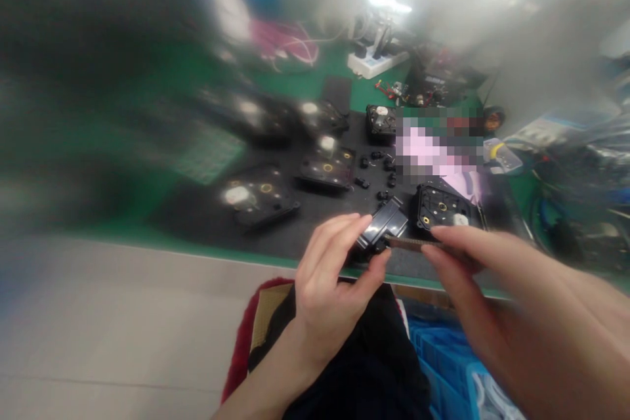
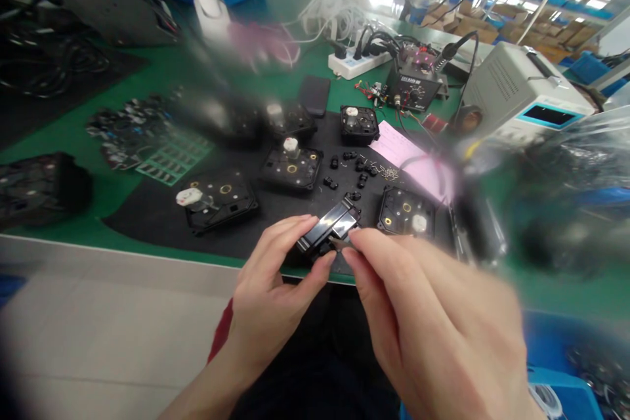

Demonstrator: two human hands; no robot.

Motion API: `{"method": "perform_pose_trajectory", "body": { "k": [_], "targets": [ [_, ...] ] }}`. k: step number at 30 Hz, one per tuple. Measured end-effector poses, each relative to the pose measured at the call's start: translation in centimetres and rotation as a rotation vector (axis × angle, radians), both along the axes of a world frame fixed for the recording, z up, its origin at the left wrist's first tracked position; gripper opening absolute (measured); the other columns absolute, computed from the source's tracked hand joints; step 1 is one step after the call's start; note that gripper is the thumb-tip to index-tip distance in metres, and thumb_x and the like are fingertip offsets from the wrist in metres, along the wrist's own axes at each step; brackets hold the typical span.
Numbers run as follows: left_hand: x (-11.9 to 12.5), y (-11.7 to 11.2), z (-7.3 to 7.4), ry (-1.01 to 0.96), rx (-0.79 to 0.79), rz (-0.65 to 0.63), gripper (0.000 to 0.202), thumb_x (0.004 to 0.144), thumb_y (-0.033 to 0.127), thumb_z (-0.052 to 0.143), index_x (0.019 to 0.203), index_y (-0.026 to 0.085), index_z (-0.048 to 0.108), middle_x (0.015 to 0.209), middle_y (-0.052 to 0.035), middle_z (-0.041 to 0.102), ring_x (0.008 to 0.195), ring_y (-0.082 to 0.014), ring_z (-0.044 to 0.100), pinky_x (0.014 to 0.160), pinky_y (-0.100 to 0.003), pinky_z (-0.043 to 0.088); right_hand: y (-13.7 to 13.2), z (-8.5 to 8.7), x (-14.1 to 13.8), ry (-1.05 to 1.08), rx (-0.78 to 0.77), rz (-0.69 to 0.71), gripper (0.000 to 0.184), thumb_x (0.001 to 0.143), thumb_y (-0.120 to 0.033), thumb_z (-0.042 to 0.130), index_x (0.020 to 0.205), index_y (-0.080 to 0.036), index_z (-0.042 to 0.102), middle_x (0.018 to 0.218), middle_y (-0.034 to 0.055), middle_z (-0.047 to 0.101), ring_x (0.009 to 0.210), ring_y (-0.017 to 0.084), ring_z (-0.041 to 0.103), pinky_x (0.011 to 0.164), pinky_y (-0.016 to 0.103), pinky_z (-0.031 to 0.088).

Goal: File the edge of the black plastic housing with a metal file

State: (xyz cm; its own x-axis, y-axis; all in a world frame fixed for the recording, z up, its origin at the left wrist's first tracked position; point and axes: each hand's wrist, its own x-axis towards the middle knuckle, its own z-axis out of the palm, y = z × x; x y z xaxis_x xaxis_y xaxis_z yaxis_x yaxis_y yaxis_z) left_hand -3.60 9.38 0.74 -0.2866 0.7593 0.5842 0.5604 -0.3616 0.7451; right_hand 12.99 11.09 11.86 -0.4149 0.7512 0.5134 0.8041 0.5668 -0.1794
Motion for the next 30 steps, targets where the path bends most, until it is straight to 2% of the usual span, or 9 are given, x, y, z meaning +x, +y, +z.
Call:
{"method": "perform_pose_trajectory", "body": {
  "k": [3,6,9,11,18,25,30],
  "targets": [
    [0.0,0.0,0.0,-0.01,-0.005,-0.003,0.04,0.094,0.014,0.08,0.132,0.017,0.068,0.128,-0.0089,0.073,0.121,-0.0236,0.07,0.111,-0.038,0.057,-0.3,-0.8,1.5,-0.029,-0.027,0.049,0.009,0.106,-0.03,0.064,0.104,-0.025,0.071,0.086,-0.002,0.079,0.069,0.013,0.076,0.072,0.021,0.058],
    [-0.1,0.0,0.1,-0.018,-0.019,-0.014,0.039,0.095,0.016,0.078,0.132,0.018,0.068,0.128,-0.0093,0.072,0.121,-0.0249,0.07,0.109,-0.04,0.059,-0.8,-2.7,3.0,-0.05,-0.091,0.087,0.012,0.104,-0.032,0.065,0.097,-0.024,0.07,0.079,-0.0028,0.077,0.059,0.012,0.072,0.064,0.02,0.058],
    [-0.1,0.0,0.1,-0.01,-0.027,0.002,0.038,0.096,0.018,0.077,0.132,0.02,0.068,0.129,-0.0093,0.072,0.121,-0.0264,0.07,0.108,-0.043,0.059,-1.4,-4.6,3.7,-0.006,-0.126,0.083,0.006,0.103,-0.027,0.067,0.1,-0.022,0.067,0.088,-0.001,0.079,0.068,0.012,0.076,0.068,0.019,0.059],
    [-0.1,-0.1,0.1,-0.002,-0.026,0.014,0.037,0.096,0.018,0.077,0.132,0.02,0.068,0.129,-0.0091,0.072,0.121,-0.0263,0.07,0.109,-0.043,0.059,-1.7,-5.3,3.8,0.023,-0.111,0.091,0.005,0.102,-0.025,0.069,0.103,-0.022,0.066,0.091,-0.0008,0.079,0.073,0.011,0.077,0.07,0.018,0.059],
    [0.0,-0.1,0.4,-0.017,-0.028,-0.01,0.037,0.096,0.014,0.077,0.131,0.018,0.068,0.128,-0.0091,0.072,0.122,-0.0245,0.07,0.11,-0.039,0.058,-1.6,-4.7,4.0,0.0,-0.081,0.08,0.004,0.101,-0.022,0.072,0.105,-0.022,0.071,0.094,-0.0007,0.08,0.076,0.01,0.077,0.076,0.018,0.059],
    [-0.1,-0.1,0.4,-0.017,-0.015,-0.033,0.038,0.095,0.012,0.077,0.132,0.016,0.068,0.129,-0.0097,0.072,0.124,-0.0241,0.069,0.112,-0.038,0.056,-1.6,-6.0,3.9,0.047,-0.084,0.138,0.006,0.101,-0.023,0.071,0.101,-0.021,0.066,0.089,-0.0028,0.079,0.074,0.007,0.076,0.071,0.015,0.057],
    [-0.2,-0.1,0.3,-0.04,-0.012,-0.02,0.038,0.095,0.012,0.076,0.132,0.015,0.068,0.128,-0.0099,0.072,0.123,-0.0236,0.069,0.111,-0.037,0.056,-2.5,-5.0,4.2,0.084,-0.063,0.036,0.006,0.1,-0.02,0.071,0.103,-0.022,0.066,0.089,-0.0016,0.079,0.073,0.011,0.077,0.072,0.019,0.06]
  ]
}}
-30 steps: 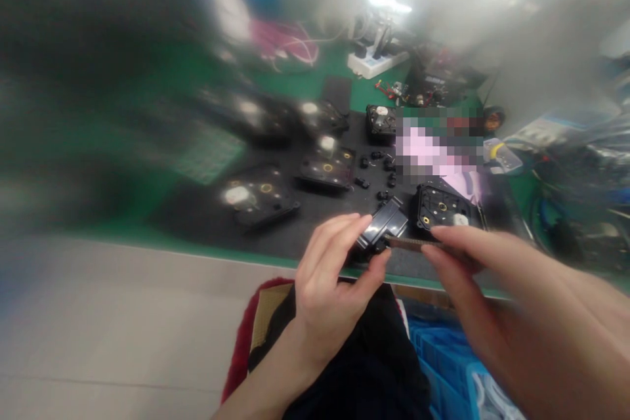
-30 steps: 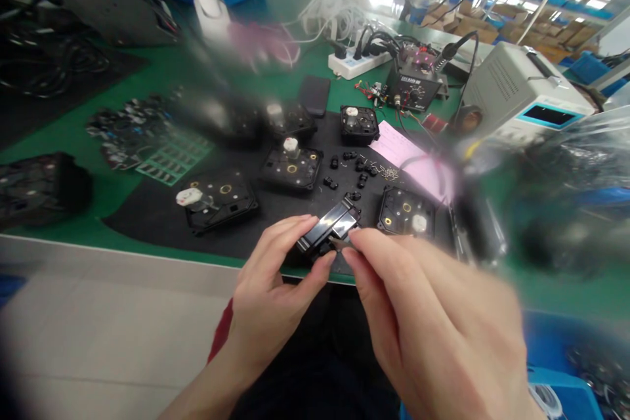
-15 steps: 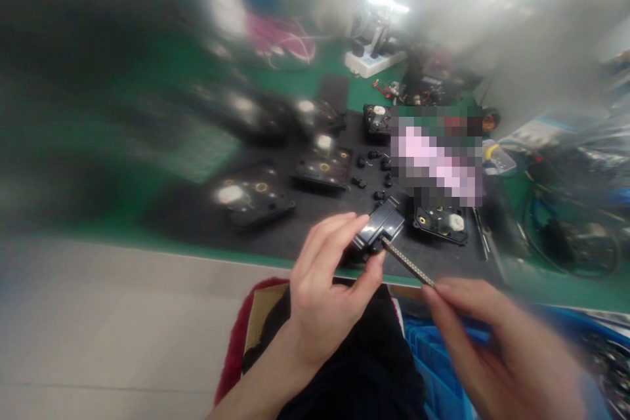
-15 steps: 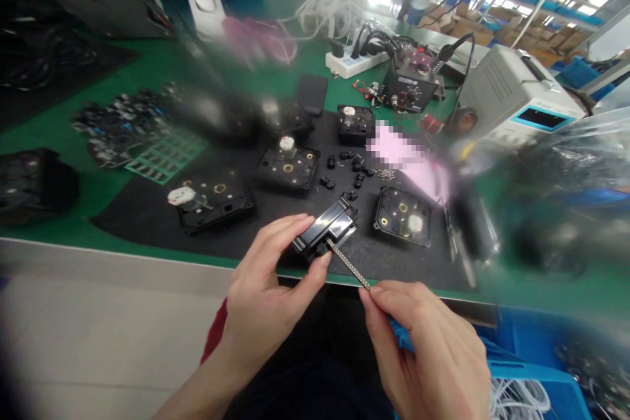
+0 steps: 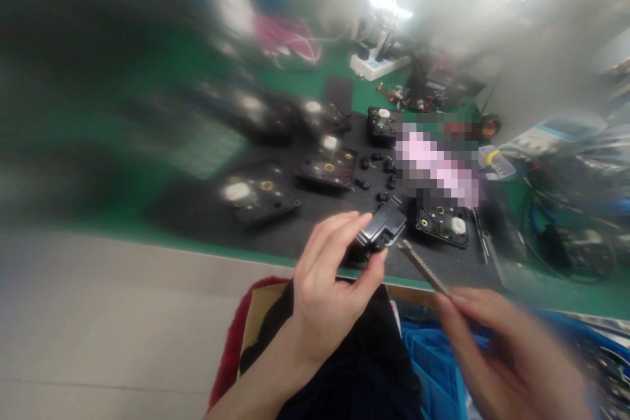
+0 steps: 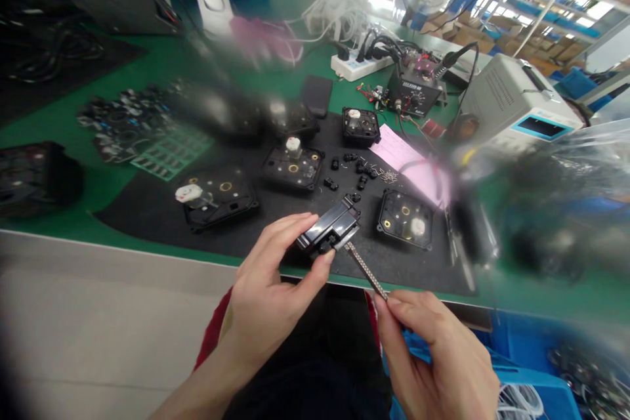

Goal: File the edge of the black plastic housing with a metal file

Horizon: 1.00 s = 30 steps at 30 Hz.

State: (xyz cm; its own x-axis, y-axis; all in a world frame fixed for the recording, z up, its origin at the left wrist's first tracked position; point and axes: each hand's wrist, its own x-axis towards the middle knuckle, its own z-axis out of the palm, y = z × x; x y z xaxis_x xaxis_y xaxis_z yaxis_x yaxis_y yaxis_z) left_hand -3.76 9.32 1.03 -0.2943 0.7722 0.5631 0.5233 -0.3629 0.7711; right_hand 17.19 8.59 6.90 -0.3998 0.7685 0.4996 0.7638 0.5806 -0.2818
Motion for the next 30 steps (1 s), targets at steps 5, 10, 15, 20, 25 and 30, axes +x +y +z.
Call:
{"method": "perform_pose_trajectory", "body": {
  "k": [5,10,15,20,25,30],
  "targets": [
    [0.1,0.1,-0.3,0.007,0.041,-0.005,0.04,0.094,0.01,0.077,0.132,0.015,0.068,0.128,-0.01,0.072,0.123,-0.0241,0.069,0.111,-0.038,0.057,0.3,2.0,0.3,-0.077,-0.016,-0.063,0.006,0.106,-0.03,0.065,0.107,-0.024,0.067,0.092,-0.0006,0.08,0.078,0.014,0.079,0.072,0.021,0.061],
    [0.1,0.0,-0.4,-0.005,0.032,-0.011,0.041,0.094,0.011,0.078,0.133,0.015,0.068,0.129,-0.0101,0.071,0.124,-0.0238,0.068,0.113,-0.037,0.056,1.6,3.9,-0.9,-0.155,0.053,0.004,0.005,0.106,-0.025,0.065,0.111,-0.025,0.067,0.087,-0.0034,0.078,0.074,0.012,0.075,0.074,0.022,0.056],
    [0.1,-0.1,-0.6,-0.008,0.034,-0.022,0.042,0.094,0.01,0.078,0.134,0.016,0.068,0.131,-0.0097,0.071,0.126,-0.0245,0.068,0.113,-0.039,0.056,2.7,5.5,-2.4,-0.237,0.092,0.051,0.006,0.108,-0.026,0.062,0.112,-0.025,0.067,0.094,-0.0022,0.077,0.075,0.012,0.072,0.071,0.024,0.051],
    [0.1,0.0,-0.6,0.011,0.046,-0.017,0.043,0.093,0.01,0.079,0.135,0.016,0.067,0.131,-0.0096,0.072,0.126,-0.0244,0.068,0.113,-0.04,0.056,3.4,6.4,-2.8,-0.273,0.064,0.146,0.009,0.109,-0.024,0.058,0.113,-0.026,0.066,0.094,-0.0023,0.076,0.074,0.012,0.07,0.067,0.024,0.048],
    [-0.2,0.0,-0.3,0.002,0.033,-0.036,0.041,0.094,0.011,0.079,0.133,0.014,0.068,0.13,-0.0096,0.072,0.126,-0.0233,0.068,0.114,-0.038,0.055,2.6,5.1,-1.3,-0.238,0.004,0.157,0.007,0.108,-0.025,0.059,0.108,-0.024,0.066,0.089,-0.0013,0.074,0.07,0.012,0.069,0.068,0.024,0.05],
    [-0.6,-0.1,-0.3,0.0,0.003,-0.071,0.042,0.096,0.016,0.082,0.136,0.015,0.068,0.134,-0.0086,0.071,0.129,-0.0215,0.067,0.117,-0.034,0.053,1.6,1.7,-0.3,-0.233,-0.056,0.167,0.005,0.105,-0.022,0.062,0.103,-0.022,0.067,0.089,0.0007,0.076,0.069,0.013,0.071,0.067,0.023,0.054]
  ]
}}
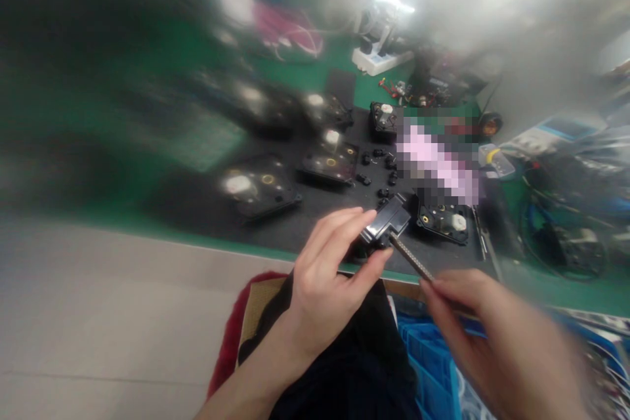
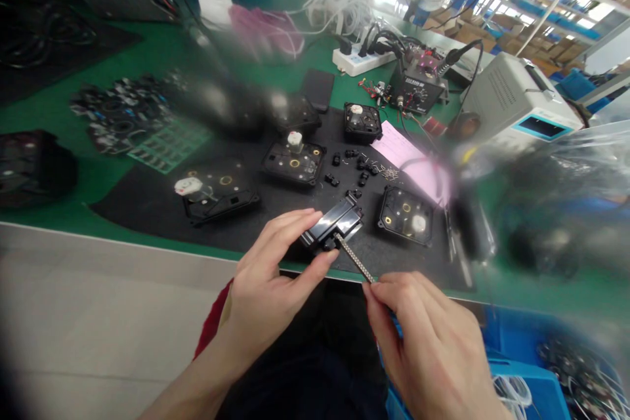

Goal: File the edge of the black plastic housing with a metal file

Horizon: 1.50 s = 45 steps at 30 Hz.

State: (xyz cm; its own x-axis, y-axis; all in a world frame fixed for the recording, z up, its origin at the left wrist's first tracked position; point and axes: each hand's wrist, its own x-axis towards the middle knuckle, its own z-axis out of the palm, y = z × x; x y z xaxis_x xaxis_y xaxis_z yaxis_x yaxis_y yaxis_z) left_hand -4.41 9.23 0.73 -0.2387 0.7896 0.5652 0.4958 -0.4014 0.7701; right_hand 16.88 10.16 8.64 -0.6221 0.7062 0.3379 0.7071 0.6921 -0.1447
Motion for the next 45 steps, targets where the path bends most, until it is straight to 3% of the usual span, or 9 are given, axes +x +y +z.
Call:
{"method": "perform_pose_trajectory", "body": {
  "k": [4,11,15,20,29,33,40,45],
  "targets": [
    [0.1,0.0,-0.1,-0.006,0.006,0.016,0.04,0.096,0.015,0.08,0.135,0.015,0.068,0.133,-0.0087,0.071,0.129,-0.0218,0.067,0.117,-0.035,0.053,-0.7,-0.7,0.3,0.02,-0.017,-0.055,0.005,0.106,-0.024,0.063,0.103,-0.021,0.067,0.093,0.0021,0.079,0.074,0.014,0.074,0.069,0.024,0.057],
    [0.5,0.0,-0.3,-0.013,0.029,0.033,0.042,0.095,0.012,0.08,0.135,0.016,0.068,0.132,-0.0092,0.071,0.127,-0.0227,0.067,0.115,-0.036,0.054,-0.6,1.9,0.8,0.012,0.063,-0.14,0.009,0.106,-0.028,0.063,0.11,-0.023,0.068,0.092,0.0013,0.078,0.071,0.015,0.074,0.075,0.026,0.057],
    [0.5,0.0,-0.3,-0.025,0.021,0.036,0.041,0.095,0.012,0.079,0.134,0.016,0.069,0.132,-0.0094,0.071,0.127,-0.0233,0.067,0.115,-0.037,0.055,0.3,3.2,0.6,-0.032,0.162,-0.055,0.013,0.104,-0.028,0.065,0.116,-0.024,0.067,0.094,0.0001,0.078,0.066,0.014,0.071,0.069,0.025,0.052],
    [0.4,0.1,-0.2,-0.005,0.021,0.034,0.041,0.096,0.013,0.079,0.135,0.019,0.068,0.133,-0.009,0.072,0.128,-0.0252,0.068,0.114,-0.04,0.056,1.4,4.4,-1.2,-0.029,0.12,-0.032,0.01,0.108,-0.025,0.056,0.111,-0.025,0.066,0.092,-0.001,0.076,0.072,0.013,0.072,0.07,0.024,0.051],
    [0.5,0.0,-0.1,0.036,0.037,0.027,0.041,0.095,0.013,0.079,0.134,0.018,0.068,0.132,-0.0092,0.073,0.127,-0.026,0.068,0.113,-0.043,0.058,3.8,5.9,-2.7,-0.16,0.115,0.078,0.016,0.108,-0.035,0.058,0.118,-0.027,0.068,0.093,0.0011,0.074,0.06,0.012,0.062,0.052,0.025,0.041],
    [0.3,0.0,-0.2,0.027,0.012,0.029,0.042,0.095,0.013,0.08,0.135,0.017,0.067,0.133,-0.0092,0.072,0.128,-0.0244,0.067,0.115,-0.04,0.056,2.5,4.9,-1.6,-0.091,0.046,0.031,0.009,0.107,-0.028,0.059,0.112,-0.026,0.066,0.091,0.0003,0.073,0.066,0.012,0.066,0.059,0.023,0.047],
    [0.2,0.0,0.0,0.015,0.009,0.029,0.041,0.096,0.014,0.08,0.135,0.016,0.068,0.132,-0.009,0.072,0.128,-0.0233,0.067,0.116,-0.038,0.055,0.2,-0.1,0.3,-0.033,-0.053,0.004,0.005,0.103,-0.02,0.063,0.101,-0.021,0.068,0.088,0.0009,0.077,0.065,0.014,0.071,0.055,0.024,0.05],
    [0.3,0.1,0.0,0.029,0.012,0.035,0.04,0.096,0.015,0.078,0.135,0.019,0.068,0.132,-0.0084,0.072,0.126,-0.0252,0.069,0.114,-0.041,0.058,-0.2,-0.1,0.9,0.009,-0.067,-0.022,0.006,0.102,-0.022,0.066,0.102,-0.022,0.072,0.096,0.0024,0.08,0.073,0.015,0.076,0.059,0.025,0.055]
  ]
}}
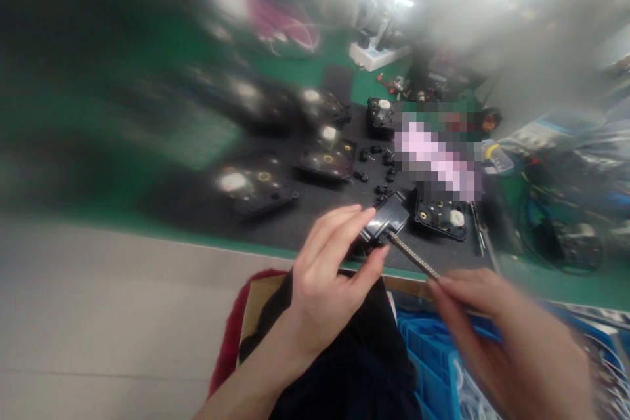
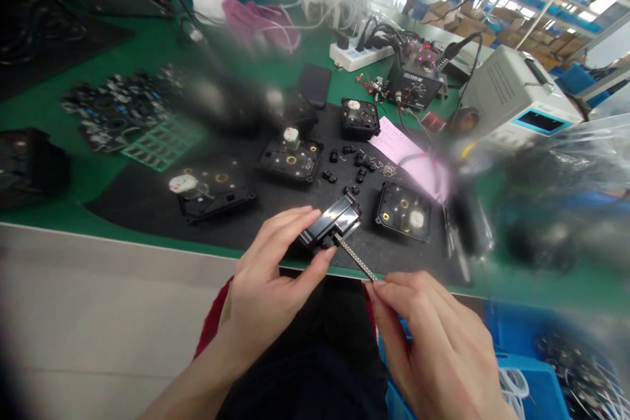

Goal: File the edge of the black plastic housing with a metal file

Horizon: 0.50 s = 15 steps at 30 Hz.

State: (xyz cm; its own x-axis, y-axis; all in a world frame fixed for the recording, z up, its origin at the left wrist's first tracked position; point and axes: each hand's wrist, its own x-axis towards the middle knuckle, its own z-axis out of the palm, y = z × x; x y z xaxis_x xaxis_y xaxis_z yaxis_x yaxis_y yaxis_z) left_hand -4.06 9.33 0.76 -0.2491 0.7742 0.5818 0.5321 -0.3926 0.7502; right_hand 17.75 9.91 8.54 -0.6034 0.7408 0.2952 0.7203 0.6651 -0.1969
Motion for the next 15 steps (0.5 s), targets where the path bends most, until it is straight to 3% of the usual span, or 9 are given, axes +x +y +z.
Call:
{"method": "perform_pose_trajectory", "body": {
  "k": [10,15],
  "targets": [
    [0.2,-0.1,-0.4,-0.022,0.015,0.013,0.042,0.095,0.014,0.077,0.136,0.02,0.068,0.133,-0.0088,0.072,0.126,-0.0264,0.069,0.113,-0.042,0.058,-0.4,-1.2,-0.2,0.062,0.01,0.026,0.008,0.1,-0.015,0.069,0.105,-0.021,0.066,0.093,0.0004,0.078,0.077,0.011,0.074,0.067,0.022,0.057],
    [0.1,0.1,-0.4,-0.067,0.017,0.037,0.041,0.095,0.013,0.078,0.134,0.017,0.069,0.131,-0.0089,0.072,0.124,-0.0237,0.069,0.112,-0.038,0.057,-1.1,-0.3,1.1,0.026,0.011,-0.015,0.005,0.099,-0.02,0.072,0.099,-0.022,0.068,0.095,0.0002,0.08,0.077,0.011,0.076,0.065,0.021,0.058]
  ]
}}
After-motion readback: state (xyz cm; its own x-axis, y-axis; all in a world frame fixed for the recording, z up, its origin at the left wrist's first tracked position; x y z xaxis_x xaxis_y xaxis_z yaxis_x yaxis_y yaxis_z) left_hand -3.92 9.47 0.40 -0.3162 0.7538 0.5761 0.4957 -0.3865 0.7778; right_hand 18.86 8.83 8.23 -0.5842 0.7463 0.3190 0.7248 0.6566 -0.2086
